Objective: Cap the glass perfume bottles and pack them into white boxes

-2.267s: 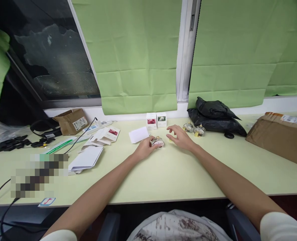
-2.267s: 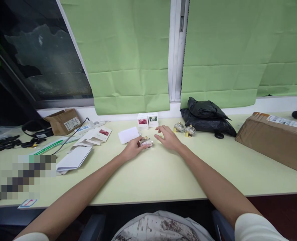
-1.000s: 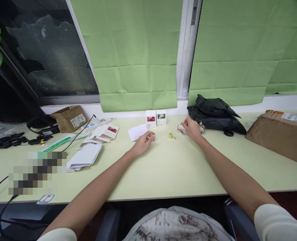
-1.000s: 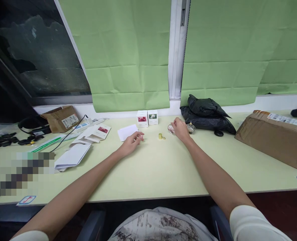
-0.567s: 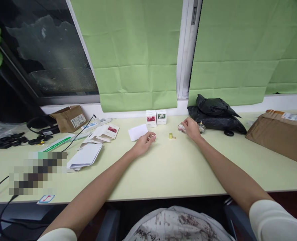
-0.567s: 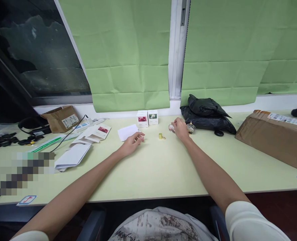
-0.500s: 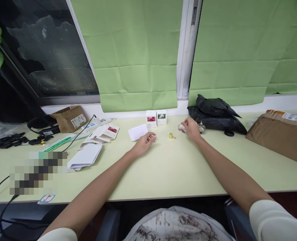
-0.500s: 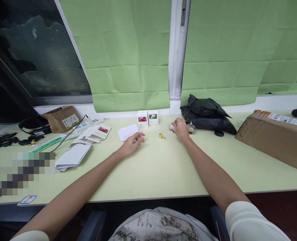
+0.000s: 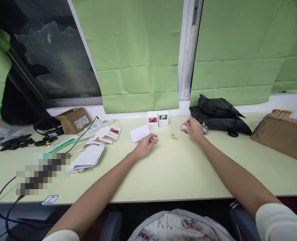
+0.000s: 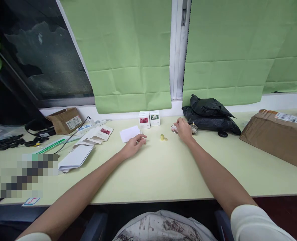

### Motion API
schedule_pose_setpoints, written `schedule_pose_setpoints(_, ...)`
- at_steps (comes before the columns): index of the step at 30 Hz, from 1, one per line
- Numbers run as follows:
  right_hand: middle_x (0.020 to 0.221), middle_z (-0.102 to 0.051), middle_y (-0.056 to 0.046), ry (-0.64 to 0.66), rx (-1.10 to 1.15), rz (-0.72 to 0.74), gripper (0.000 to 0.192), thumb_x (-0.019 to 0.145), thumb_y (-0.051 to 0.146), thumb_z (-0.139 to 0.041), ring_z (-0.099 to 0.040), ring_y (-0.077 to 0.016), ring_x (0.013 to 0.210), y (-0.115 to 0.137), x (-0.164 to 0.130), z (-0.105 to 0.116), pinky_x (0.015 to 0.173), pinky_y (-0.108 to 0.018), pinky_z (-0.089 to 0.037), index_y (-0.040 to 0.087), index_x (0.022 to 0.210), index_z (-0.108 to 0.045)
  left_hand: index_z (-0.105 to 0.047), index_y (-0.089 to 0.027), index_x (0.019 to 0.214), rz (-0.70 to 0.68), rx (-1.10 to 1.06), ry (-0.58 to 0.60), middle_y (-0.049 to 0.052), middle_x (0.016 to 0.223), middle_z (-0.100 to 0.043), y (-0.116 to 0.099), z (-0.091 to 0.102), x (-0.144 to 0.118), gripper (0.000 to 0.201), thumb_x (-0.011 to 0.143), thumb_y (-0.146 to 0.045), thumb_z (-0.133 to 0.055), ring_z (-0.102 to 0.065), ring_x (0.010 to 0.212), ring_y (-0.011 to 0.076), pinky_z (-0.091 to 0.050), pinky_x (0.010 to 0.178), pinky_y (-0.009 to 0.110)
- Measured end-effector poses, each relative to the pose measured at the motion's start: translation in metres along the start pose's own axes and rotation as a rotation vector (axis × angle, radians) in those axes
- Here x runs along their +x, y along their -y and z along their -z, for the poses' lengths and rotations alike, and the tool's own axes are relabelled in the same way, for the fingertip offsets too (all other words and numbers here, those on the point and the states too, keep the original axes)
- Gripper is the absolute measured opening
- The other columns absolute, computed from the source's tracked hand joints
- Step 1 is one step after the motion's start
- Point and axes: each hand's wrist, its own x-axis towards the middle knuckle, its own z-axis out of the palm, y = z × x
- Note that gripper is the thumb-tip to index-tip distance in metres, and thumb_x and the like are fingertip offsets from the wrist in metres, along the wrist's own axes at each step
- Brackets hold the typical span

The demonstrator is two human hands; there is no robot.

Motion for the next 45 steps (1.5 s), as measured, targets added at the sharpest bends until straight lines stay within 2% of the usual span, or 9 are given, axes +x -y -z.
schedule_pose_setpoints(11,0.103,-0.068,-0.009,0.006,-0.018,-0.046,0.012,0.100,0.033,-0.053,-0.062,-0.0263,0.094,0.005,0.001,0.003,0.074,-0.034,-0.040,0.023,0.099,-0.059,-0.059,-0.026,0.131,-0.010,0.006,0.011,0.002,0.098,-0.074,0.002,0.000,0.001,0.045,0.104,-0.059,-0.043,-0.066,0.093,0.0197,-0.048,0.081,0.032)
schedule_pose_setpoints(16,0.106,-0.068,-0.010,0.023,-0.060,-0.028,0.014,0.099,0.033,-0.052,-0.062,-0.0268,0.091,0.010,0.000,0.011,0.073,-0.034,-0.039,0.022,0.104,-0.059,-0.058,-0.026,0.132,-0.007,0.014,0.017,0.003,0.098,-0.074,0.001,0.000,0.000,0.047,0.104,-0.060,-0.042,-0.066,0.093,0.0203,-0.048,0.080,0.032)
schedule_pose_setpoints(18,0.109,-0.067,-0.011,0.023,-0.076,0.025,0.017,0.099,0.033,-0.052,-0.062,-0.0265,0.089,0.016,-0.002,0.018,0.072,-0.034,-0.038,0.021,0.109,-0.058,-0.058,-0.026,0.132,-0.010,0.012,0.015,0.003,0.098,-0.074,0.001,0.000,0.001,0.047,0.104,-0.060,-0.042,-0.066,0.094,0.0207,-0.048,0.081,0.032)
schedule_pose_setpoints(20,0.108,-0.067,-0.011,0.068,-0.059,0.136,0.018,0.099,0.033,-0.053,-0.061,-0.0249,0.087,0.024,-0.005,0.022,0.073,-0.033,-0.039,0.021,0.112,-0.058,-0.058,-0.025,0.132,-0.013,0.009,0.018,0.003,0.098,-0.074,0.001,0.000,0.000,0.047,0.104,-0.060,-0.042,-0.066,0.094,0.0208,-0.048,0.081,0.033)
schedule_pose_setpoints(23,0.098,-0.068,-0.006,0.250,0.048,0.324,0.014,0.097,0.029,-0.054,-0.060,-0.0214,0.085,0.037,-0.013,0.024,0.076,-0.030,-0.040,0.022,0.108,-0.059,-0.058,-0.025,0.131,-0.016,0.008,0.021,0.003,0.098,-0.074,0.000,0.000,0.000,0.046,0.104,-0.058,-0.042,-0.066,0.094,0.0207,-0.048,0.082,0.033)
schedule_pose_setpoints(27,0.097,-0.068,-0.004,0.433,0.107,0.411,0.016,0.094,0.019,-0.053,-0.060,-0.0191,0.085,0.050,-0.024,0.022,0.077,-0.028,-0.041,0.021,0.108,-0.062,-0.058,-0.025,0.132,-0.016,0.018,0.019,0.004,0.098,-0.074,-0.003,0.001,-0.001,0.046,0.104,-0.058,-0.042,-0.066,0.094,0.0207,-0.049,0.083,0.033)
schedule_pose_setpoints(33,0.109,-0.071,-0.008,0.446,0.043,0.448,0.030,0.098,0.013,-0.046,-0.063,-0.0193,0.088,0.061,-0.028,0.031,0.080,-0.029,-0.042,0.020,0.122,-0.064,-0.059,-0.026,0.131,-0.022,0.026,0.024,0.003,0.098,-0.073,-0.004,0.001,-0.002,0.046,0.104,-0.059,-0.042,-0.066,0.092,0.0204,-0.048,0.080,0.032)
schedule_pose_setpoints(40,0.119,-0.074,-0.010,0.486,-0.006,0.442,0.042,0.099,0.009,-0.044,-0.068,-0.0228,0.103,0.072,-0.031,0.037,0.085,-0.030,-0.045,0.021,0.135,-0.063,-0.060,-0.025,0.130,-0.035,0.035,0.044,0.003,0.100,-0.072,-0.004,0.002,-0.001,0.046,0.104,-0.058,-0.042,-0.064,0.088,0.0193,-0.047,0.078,0.032)
schedule_pose_setpoints(45,0.121,-0.076,-0.010,0.497,-0.046,0.452,0.040,0.102,0.014,-0.044,-0.070,-0.0255,0.107,0.075,-0.034,0.034,0.086,-0.032,-0.046,0.021,0.135,-0.065,-0.062,-0.025,0.130,-0.028,0.048,0.042,0.003,0.100,-0.072,-0.005,0.002,-0.002,0.046,0.104,-0.059,-0.043,-0.064,0.087,0.0196,-0.047,0.077,0.032)
